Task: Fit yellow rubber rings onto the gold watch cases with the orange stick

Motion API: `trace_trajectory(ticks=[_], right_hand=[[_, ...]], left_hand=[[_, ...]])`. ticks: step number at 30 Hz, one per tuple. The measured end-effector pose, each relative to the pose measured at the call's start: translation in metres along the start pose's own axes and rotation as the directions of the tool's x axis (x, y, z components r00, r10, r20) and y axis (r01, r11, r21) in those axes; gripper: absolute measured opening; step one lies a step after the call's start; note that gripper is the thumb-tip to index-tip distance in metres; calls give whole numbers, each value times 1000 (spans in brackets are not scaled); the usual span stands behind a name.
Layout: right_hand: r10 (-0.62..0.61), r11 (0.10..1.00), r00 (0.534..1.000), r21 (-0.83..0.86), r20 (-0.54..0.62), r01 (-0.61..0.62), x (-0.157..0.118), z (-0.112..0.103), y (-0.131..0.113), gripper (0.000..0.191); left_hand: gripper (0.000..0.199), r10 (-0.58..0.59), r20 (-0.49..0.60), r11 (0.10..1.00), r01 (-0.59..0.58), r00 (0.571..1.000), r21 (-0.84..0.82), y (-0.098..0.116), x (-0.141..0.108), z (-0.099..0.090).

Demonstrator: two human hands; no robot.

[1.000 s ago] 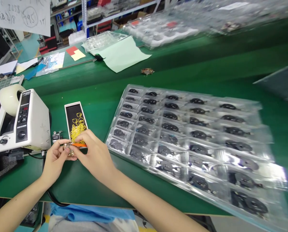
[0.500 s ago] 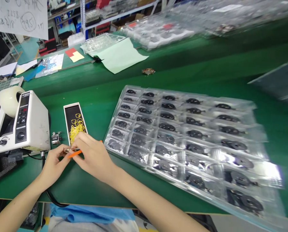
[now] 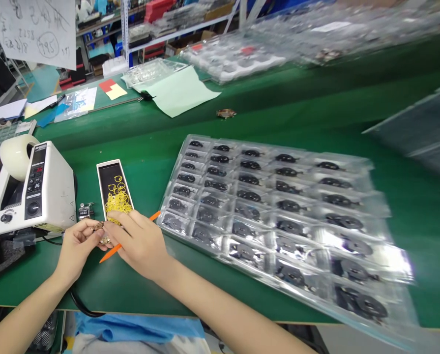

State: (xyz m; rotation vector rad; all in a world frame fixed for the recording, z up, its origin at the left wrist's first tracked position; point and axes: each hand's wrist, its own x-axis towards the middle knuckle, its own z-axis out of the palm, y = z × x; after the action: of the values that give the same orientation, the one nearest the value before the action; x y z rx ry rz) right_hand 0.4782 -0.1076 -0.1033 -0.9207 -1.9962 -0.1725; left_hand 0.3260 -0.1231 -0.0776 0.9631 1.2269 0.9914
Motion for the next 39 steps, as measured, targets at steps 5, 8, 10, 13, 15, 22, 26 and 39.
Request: trace_trajectory(ticks=[5, 8, 10, 13, 15, 22, 26, 39], right_hand=[[-45, 996, 996, 79, -73, 51, -2, 6, 2, 11], [-73, 995, 994, 68, -75, 78, -4, 7, 2, 10], [-105, 993, 992, 52, -77, 109, -5, 7, 3, 11], [-155, 986, 986, 53, -63, 159, -3, 6, 6, 9], [-188, 980, 980, 57, -58, 192, -2, 4, 7, 9], [-208, 978, 977, 24, -36, 209, -1, 1, 5, 12], [-122, 992, 991, 30, -50, 124, -2, 2, 0, 10], [306, 492, 729, 554, 612, -671, 15, -21, 15, 25]], left_hand=[[32, 15, -47, 999, -17, 999, -41, -2, -4, 4], [33, 41, -79, 999, -44, 996, -30, -4, -5, 6], [31, 59, -89, 998, -61, 994, -15, -5, -6, 6], [27, 78, -96, 997, -78, 992, -1, -6, -6, 6], [25, 86, -94, 996, -86, 992, 4, -7, -7, 5], [24, 186, -83, 975, -174, 979, 138, -17, -8, 3], [25, 206, -79, 967, -190, 975, 172, -18, -9, 4], [29, -73, 52, 990, 79, 996, -120, 0, 1, -3]])
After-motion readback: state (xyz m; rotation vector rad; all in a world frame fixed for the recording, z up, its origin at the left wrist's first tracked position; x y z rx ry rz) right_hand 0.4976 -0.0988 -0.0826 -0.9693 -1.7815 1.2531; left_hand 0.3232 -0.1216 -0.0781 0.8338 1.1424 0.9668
